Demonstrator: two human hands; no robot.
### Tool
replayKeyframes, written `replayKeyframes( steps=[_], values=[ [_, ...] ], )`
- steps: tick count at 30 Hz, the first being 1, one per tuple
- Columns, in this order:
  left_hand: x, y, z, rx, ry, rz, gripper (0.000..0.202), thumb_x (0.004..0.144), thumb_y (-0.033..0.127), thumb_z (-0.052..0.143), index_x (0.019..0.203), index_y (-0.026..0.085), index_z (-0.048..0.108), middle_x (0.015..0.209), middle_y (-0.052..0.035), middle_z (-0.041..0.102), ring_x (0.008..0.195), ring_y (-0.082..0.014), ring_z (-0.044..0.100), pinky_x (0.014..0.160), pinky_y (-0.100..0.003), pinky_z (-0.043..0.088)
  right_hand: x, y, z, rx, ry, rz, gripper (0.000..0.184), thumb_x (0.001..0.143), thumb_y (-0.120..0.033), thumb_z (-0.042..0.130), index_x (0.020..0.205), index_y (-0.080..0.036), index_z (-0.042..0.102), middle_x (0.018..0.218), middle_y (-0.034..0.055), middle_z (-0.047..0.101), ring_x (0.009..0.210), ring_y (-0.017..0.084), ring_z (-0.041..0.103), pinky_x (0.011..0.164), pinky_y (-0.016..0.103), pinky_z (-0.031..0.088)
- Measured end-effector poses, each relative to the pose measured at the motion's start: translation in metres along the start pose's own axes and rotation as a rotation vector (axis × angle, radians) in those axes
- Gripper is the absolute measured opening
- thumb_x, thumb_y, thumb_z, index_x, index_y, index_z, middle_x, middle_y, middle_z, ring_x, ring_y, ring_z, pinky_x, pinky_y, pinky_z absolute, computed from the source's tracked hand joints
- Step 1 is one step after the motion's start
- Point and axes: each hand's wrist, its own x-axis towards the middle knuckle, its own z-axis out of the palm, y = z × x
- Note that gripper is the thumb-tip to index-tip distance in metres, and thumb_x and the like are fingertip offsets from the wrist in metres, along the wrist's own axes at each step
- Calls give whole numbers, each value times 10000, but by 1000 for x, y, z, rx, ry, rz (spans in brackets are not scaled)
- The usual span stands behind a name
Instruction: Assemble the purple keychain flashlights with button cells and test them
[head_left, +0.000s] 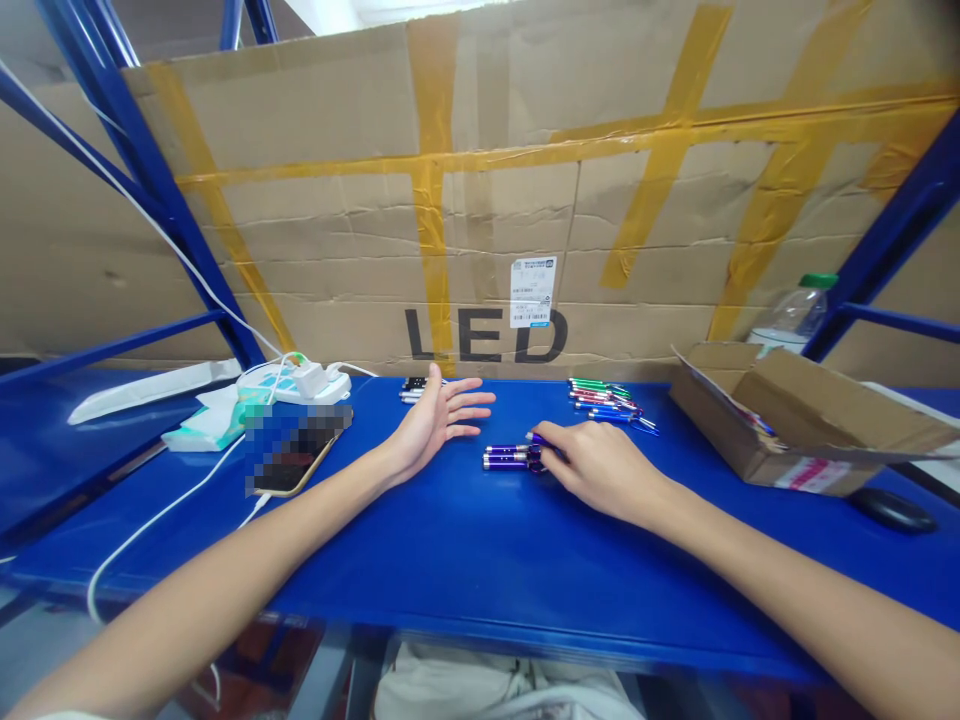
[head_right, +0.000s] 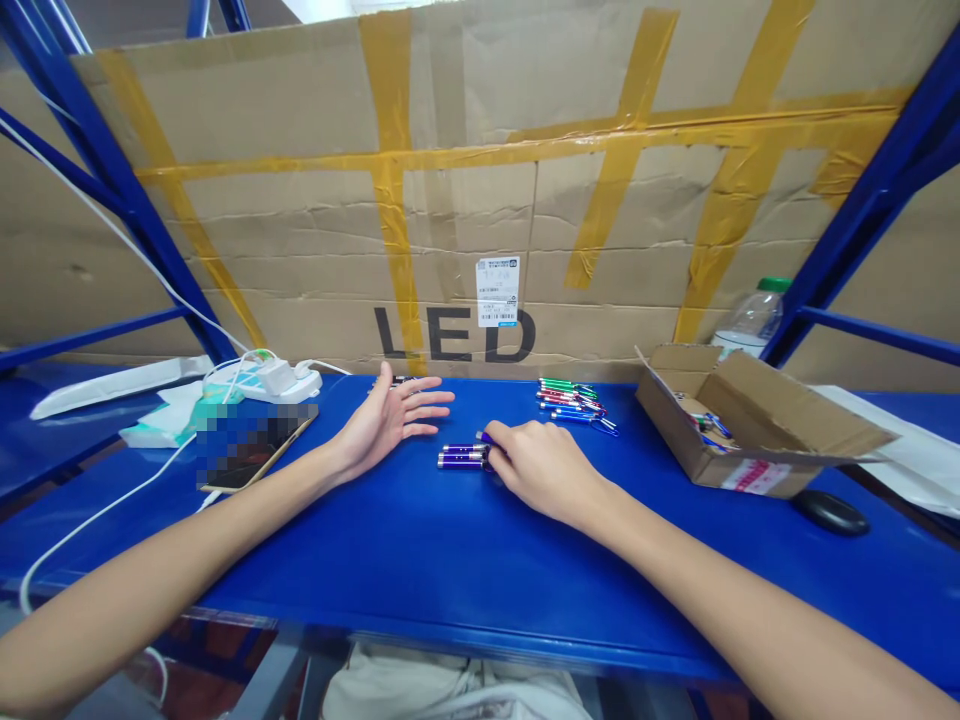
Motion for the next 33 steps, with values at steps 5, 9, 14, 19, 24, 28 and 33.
replayKeyframes(
  steps=[5,9,14,19,24,28,33],
  values=[
    [-1,0,1,-13,-11,-16,872,1053,815,205,1478,160,593,1496,-195,667,1306,-315,672,947,-385,567,1,5,1,-35,34,89,261,1093,-251,461,1206,-225,695,992,104,825,856,283,762,632,316,331],
    [-1,1,2,-10,-12,-25,875,1054,812,201,1486,156,587,1503,-201,660,1313,-317,669,947,-384,565,1,4,1,-32,-7,36,246,1064,-221,507,1204,-252,706,1037,85,828,899,285,769,635,311,342],
    [-1,1,1,1,-18,-21,893,1040,832,208,1481,160,597,1502,-200,660,1329,-327,659,967,-399,561,1,0,0,-91,-25,116,278,1110,-291,439,1161,-211,699,960,119,820,855,299,774,600,325,294],
    [-1,0,1,2,-33,-23,883,1045,824,211,1503,170,588,1515,-198,650,1347,-341,645,987,-418,557,1,1,-1,-75,-32,67,213,1081,-248,497,1156,-238,696,1022,82,826,897,272,776,596,316,269],
    [-1,0,2,1,-26,-24,885,1057,803,195,1518,149,574,1519,-210,644,1348,-350,638,994,-423,548,1,0,-1,-97,-22,111,255,1104,-282,464,1177,-229,702,1005,82,827,891,270,780,596,315,254],
    [-1,1,2,-11,-18,-25,885,1060,797,195,1518,144,576,1516,-212,646,1345,-353,638,973,-415,552,1,1,0,-97,-24,84,248,1097,-285,476,1162,-241,711,1017,71,828,902,269,778,601,314,266],
    [-1,-1,3,-12,-23,-30,882,1061,796,191,1514,145,577,1510,-208,652,1326,-346,651,959,-404,554,2,1,1,-109,-18,108,266,1102,-294,459,1190,-244,706,1016,73,829,894,271,777,601,312,282]
  ],
)
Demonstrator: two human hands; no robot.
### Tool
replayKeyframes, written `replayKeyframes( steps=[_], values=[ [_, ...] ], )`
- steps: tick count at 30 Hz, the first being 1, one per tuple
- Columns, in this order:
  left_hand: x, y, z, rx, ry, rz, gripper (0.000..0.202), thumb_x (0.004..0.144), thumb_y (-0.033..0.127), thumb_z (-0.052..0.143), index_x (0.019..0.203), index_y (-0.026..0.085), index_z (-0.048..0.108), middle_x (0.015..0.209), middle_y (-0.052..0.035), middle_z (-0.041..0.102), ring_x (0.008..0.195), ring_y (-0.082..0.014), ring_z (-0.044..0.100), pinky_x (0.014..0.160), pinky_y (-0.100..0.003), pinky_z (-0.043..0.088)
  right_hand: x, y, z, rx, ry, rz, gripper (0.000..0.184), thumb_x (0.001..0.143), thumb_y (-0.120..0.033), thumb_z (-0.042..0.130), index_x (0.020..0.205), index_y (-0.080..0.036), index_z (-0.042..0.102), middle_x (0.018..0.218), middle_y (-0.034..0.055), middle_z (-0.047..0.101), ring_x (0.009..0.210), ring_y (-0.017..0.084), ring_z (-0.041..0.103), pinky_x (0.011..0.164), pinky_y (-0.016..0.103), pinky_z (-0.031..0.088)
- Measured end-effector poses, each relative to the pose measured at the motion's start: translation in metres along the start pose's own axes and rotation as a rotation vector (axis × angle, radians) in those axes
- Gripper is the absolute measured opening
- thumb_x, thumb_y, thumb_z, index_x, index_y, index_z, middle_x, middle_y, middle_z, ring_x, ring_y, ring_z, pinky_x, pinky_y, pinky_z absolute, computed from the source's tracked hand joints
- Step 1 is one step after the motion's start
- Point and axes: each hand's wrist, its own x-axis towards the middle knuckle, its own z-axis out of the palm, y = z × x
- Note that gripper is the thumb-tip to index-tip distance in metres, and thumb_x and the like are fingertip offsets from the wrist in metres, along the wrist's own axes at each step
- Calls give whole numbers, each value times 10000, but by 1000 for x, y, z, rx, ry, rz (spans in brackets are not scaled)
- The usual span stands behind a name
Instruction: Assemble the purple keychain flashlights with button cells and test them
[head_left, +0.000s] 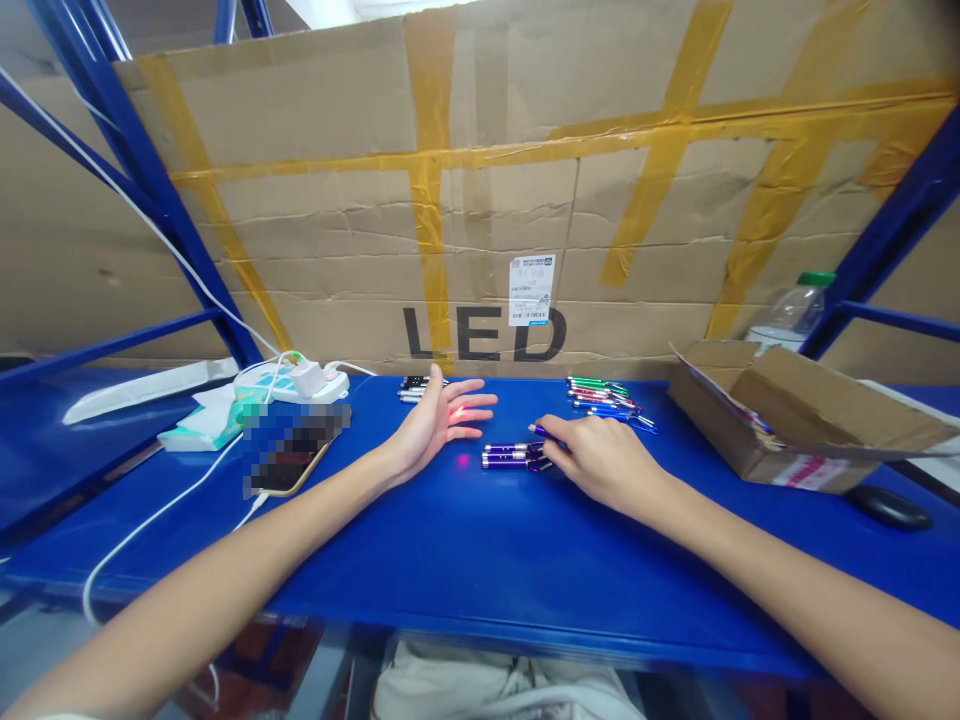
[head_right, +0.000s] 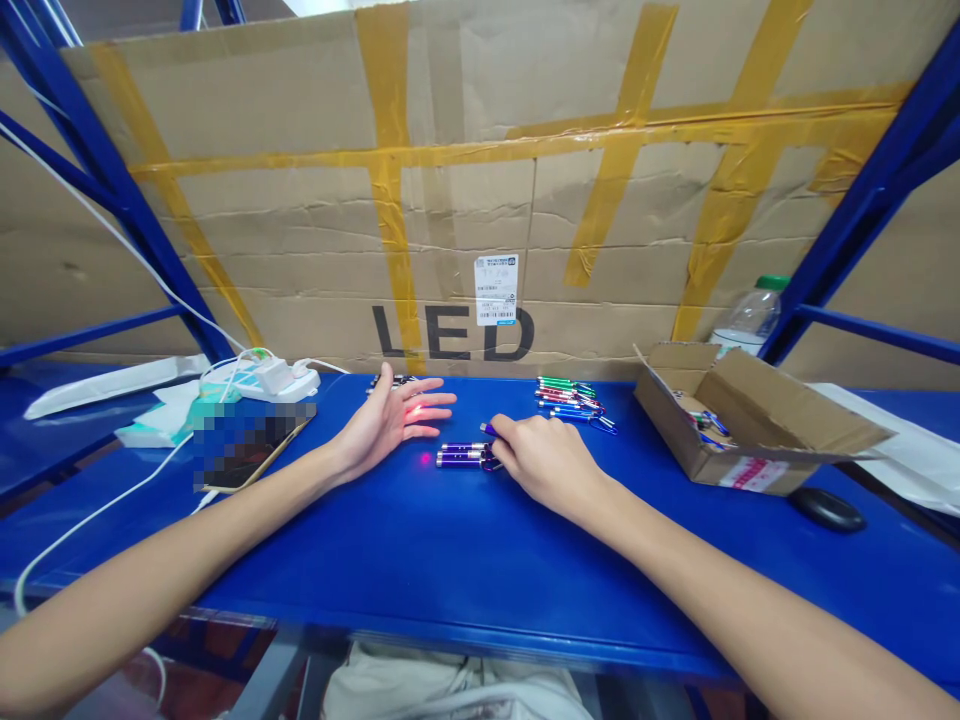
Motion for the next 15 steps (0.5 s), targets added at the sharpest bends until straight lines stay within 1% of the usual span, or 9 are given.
replayKeyframes(
  steps=[2,7,11,15],
  values=[
    [0,0,1,2,3,-4,882,1063,794,184,1517,145,572,1510,-207,652,1325,-344,651,955,-401,555,0,0,0,0,-4,-21,247,1092,-276,476,1177,-253,707,1040,59,830,908,264,776,605,306,293],
    [-1,2,1,9,3,-3,900,1057,801,169,1525,145,570,1503,-209,656,1335,-350,645,979,-420,555,0,0,0,-26,6,40,297,1121,-320,422,1199,-238,696,996,82,830,880,273,778,605,305,314],
    [-1,2,0,4,-7,-4,895,1053,805,175,1523,160,580,1510,-204,652,1346,-355,636,992,-430,557,1,1,1,-23,-1,-2,236,1093,-293,484,1165,-265,707,1057,50,832,925,269,783,598,296,313],
    [0,0,0,3,-18,1,898,1041,825,220,1524,159,582,1512,-208,649,1338,-362,640,999,-442,549,1,1,3,-31,34,45,304,1116,-331,431,1216,-252,707,990,73,833,884,276,787,595,306,327]
  ],
)
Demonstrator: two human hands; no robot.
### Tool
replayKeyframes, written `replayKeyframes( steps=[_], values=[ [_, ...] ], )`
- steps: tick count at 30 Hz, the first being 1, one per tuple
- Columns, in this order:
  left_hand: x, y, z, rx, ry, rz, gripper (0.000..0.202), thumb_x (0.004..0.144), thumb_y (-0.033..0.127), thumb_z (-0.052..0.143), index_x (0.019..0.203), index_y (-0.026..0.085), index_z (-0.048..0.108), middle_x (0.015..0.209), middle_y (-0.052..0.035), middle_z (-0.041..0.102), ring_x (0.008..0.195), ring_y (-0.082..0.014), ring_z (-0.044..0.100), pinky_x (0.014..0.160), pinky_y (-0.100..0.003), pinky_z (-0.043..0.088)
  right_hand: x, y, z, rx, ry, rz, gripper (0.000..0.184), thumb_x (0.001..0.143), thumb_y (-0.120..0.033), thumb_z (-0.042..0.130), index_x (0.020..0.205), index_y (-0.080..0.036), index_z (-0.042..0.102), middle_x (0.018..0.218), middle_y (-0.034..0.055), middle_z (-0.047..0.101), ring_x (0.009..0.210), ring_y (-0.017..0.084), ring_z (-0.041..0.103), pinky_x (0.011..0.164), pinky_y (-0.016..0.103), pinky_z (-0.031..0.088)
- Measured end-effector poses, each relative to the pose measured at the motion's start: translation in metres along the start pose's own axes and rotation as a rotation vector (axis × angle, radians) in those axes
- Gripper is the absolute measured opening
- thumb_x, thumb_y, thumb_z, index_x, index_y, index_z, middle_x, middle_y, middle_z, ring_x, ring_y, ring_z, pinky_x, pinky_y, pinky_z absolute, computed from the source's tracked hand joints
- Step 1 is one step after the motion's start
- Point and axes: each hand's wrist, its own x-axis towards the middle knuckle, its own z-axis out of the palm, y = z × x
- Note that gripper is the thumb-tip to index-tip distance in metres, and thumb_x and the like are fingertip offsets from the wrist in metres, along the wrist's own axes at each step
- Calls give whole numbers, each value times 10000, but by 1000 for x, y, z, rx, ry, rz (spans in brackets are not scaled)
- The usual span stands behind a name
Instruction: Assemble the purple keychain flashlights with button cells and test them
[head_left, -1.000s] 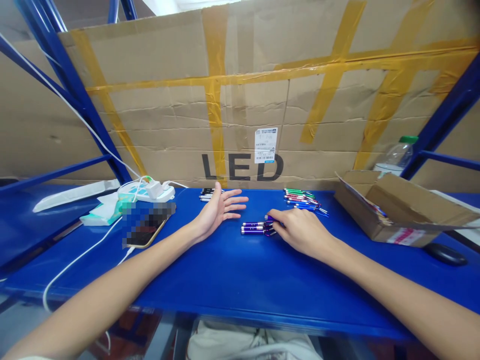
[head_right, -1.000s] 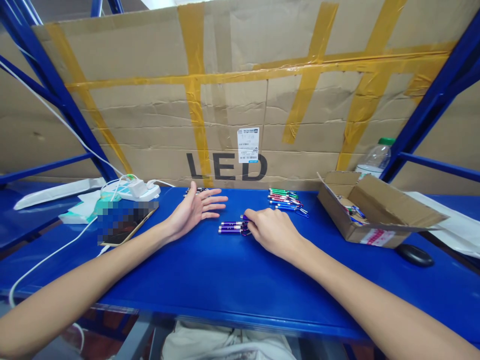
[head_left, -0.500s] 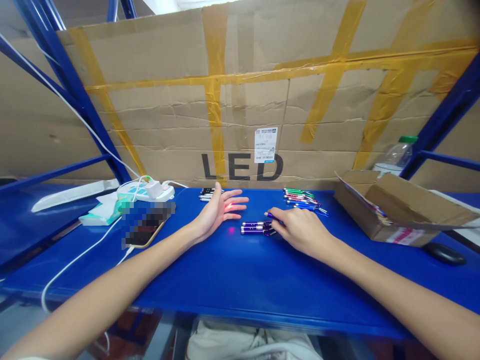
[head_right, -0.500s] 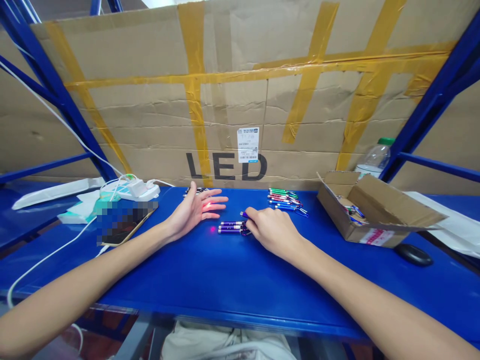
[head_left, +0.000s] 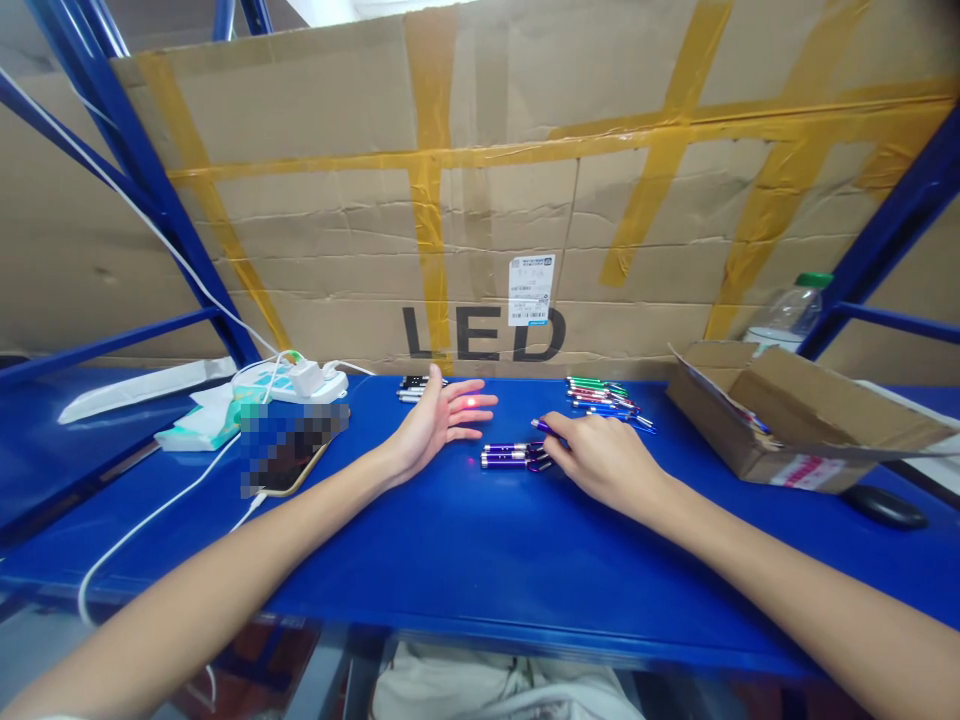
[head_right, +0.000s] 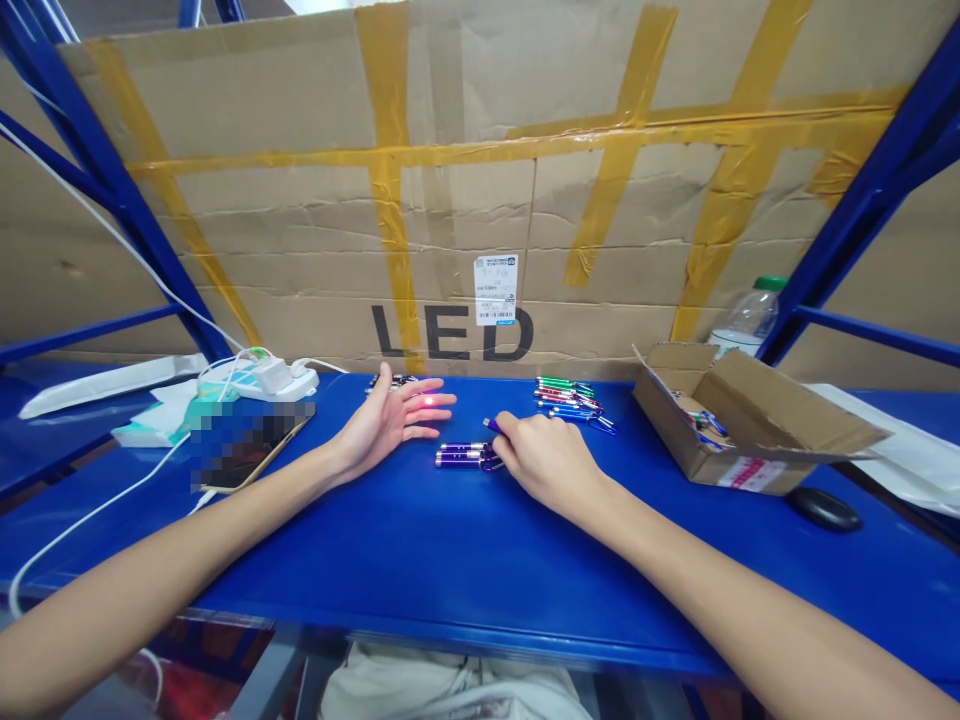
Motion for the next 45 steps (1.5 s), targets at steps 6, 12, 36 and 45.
replayKeyframes(
  steps=[6,12,36,45],
  values=[
    [-1,1,1,2,10,3,902,1042,823,192,1512,163,587,1511,-204,651,1343,-361,633,1001,-443,544,-1,2,1,8,11,-33,269,1091,-302,476,1185,-271,726,1066,52,838,926,274,792,590,299,344],
    [-1,1,1,18,7,-4,909,1041,825,160,1517,172,576,1520,-193,647,1355,-357,627,1010,-439,537,-1,1,-3,-21,16,28,310,1105,-323,444,1233,-245,716,1029,85,837,909,286,791,624,298,404],
    [-1,2,0,8,18,1,889,1044,819,225,1521,154,573,1523,-212,640,1359,-366,626,1005,-444,548,-1,2,-2,31,53,13,389,1102,-313,430,1397,-264,679,1206,86,803,993,287,780,694,314,493],
    [-1,1,1,-1,13,0,885,1039,825,254,1515,152,577,1516,-214,644,1334,-359,638,966,-418,554,-1,3,-2,7,41,15,410,1107,-318,430,1456,-280,642,1293,104,749,993,273,771,693,303,501]
  ],
)
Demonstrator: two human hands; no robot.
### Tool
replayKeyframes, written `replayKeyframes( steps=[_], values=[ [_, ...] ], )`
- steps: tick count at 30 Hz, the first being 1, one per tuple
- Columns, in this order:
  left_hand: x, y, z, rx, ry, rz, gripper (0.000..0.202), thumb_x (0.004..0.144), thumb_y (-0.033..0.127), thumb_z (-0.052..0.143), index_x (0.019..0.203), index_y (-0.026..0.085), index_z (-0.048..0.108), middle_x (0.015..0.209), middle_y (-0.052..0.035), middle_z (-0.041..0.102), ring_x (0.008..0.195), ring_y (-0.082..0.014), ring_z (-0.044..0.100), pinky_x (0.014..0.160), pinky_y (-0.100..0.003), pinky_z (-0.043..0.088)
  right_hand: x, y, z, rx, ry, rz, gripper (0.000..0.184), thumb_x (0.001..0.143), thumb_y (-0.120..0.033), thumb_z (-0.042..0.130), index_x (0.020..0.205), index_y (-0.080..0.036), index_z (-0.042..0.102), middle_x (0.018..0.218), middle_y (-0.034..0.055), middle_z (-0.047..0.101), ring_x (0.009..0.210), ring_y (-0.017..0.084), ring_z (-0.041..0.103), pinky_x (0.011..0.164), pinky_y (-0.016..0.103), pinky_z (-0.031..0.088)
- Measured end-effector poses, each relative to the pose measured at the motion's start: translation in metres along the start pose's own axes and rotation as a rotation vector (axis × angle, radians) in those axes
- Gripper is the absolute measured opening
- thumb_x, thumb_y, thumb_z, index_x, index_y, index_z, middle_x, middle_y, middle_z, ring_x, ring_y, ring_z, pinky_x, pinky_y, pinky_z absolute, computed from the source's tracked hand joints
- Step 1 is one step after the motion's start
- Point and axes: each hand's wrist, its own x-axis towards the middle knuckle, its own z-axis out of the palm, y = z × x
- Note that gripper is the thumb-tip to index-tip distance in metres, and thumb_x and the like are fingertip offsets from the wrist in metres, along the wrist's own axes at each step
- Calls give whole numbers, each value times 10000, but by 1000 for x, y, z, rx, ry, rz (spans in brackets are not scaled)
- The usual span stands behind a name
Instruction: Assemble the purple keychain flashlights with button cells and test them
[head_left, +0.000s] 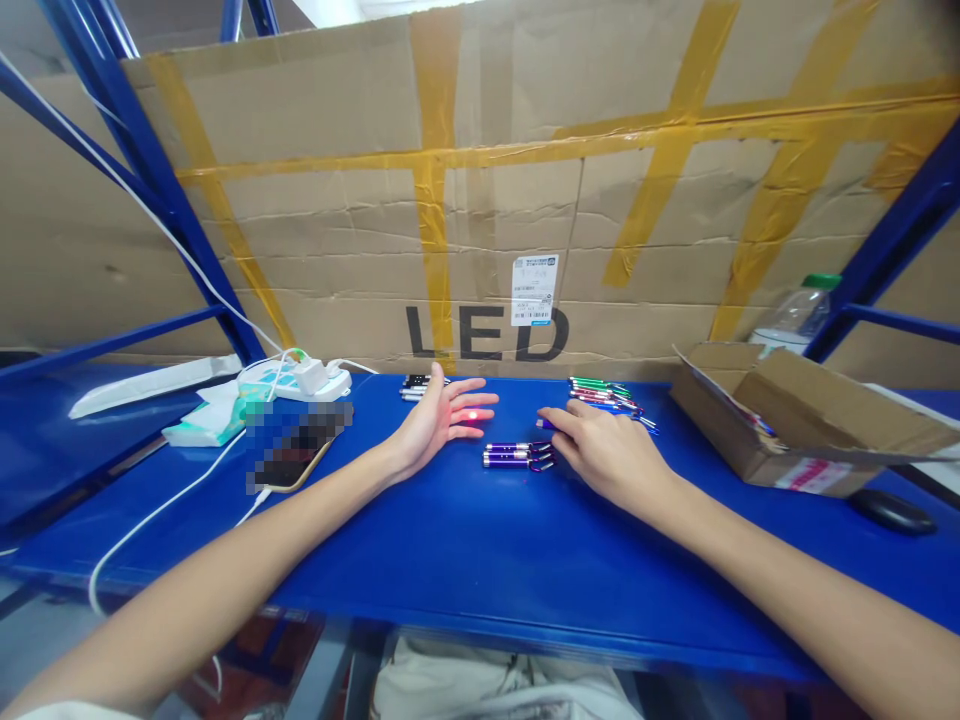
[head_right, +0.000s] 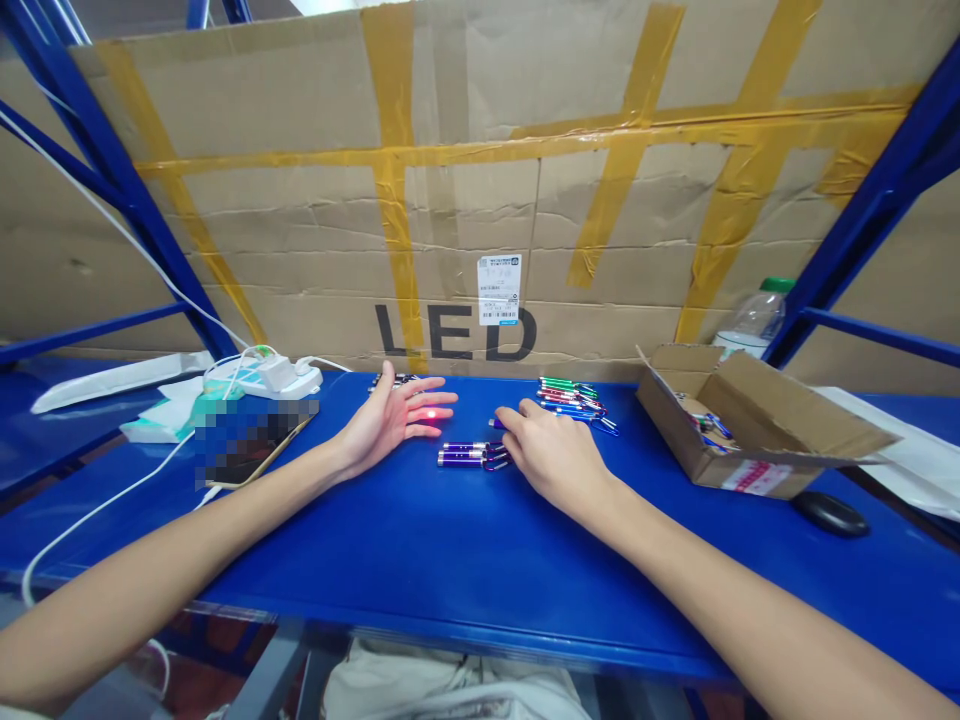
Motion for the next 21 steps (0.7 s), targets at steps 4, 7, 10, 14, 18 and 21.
replayKeyframes(
  steps=[4,7,10,14,18,21],
  values=[
    [1,0,0,2,7,-6,909,1040,824,206,1526,145,566,1512,-215,646,1335,-355,638,967,-417,555,-1,0,1,-21,7,-4,408,1117,-334,425,1463,-279,633,1300,107,730,974,275,773,681,300,500],
    [1,-1,-1,4,2,-2,911,1034,832,224,1526,150,575,1519,-217,641,1342,-364,631,977,-426,554,0,0,2,-40,3,-8,408,1121,-337,420,1466,-276,628,1311,108,718,953,276,775,674,307,505],
    [0,-1,-1,17,-4,0,902,1033,833,240,1528,157,576,1522,-212,640,1362,-369,619,1007,-439,544,0,0,3,-41,-7,-1,413,1126,-343,402,1466,-273,628,1312,110,720,960,283,776,684,323,521],
    [0,0,-1,24,-6,-3,874,1048,814,216,1512,172,583,1521,-199,644,1369,-361,618,1012,-442,544,1,1,3,-43,-12,-2,413,1123,-331,403,1461,-264,631,1324,116,714,952,280,775,695,330,531],
    [1,-1,-1,17,-3,1,875,1043,819,239,1508,164,586,1516,-206,646,1342,-363,631,994,-438,549,0,1,2,-34,3,-7,421,1119,-319,402,1475,-269,620,1325,110,714,957,281,773,698,330,529],
    [1,-2,-1,13,-8,6,879,1036,827,254,1502,164,594,1511,-207,649,1336,-367,633,995,-443,549,0,0,3,-34,12,1,421,1124,-336,395,1470,-271,624,1317,108,716,962,281,772,696,327,527]
  ],
)
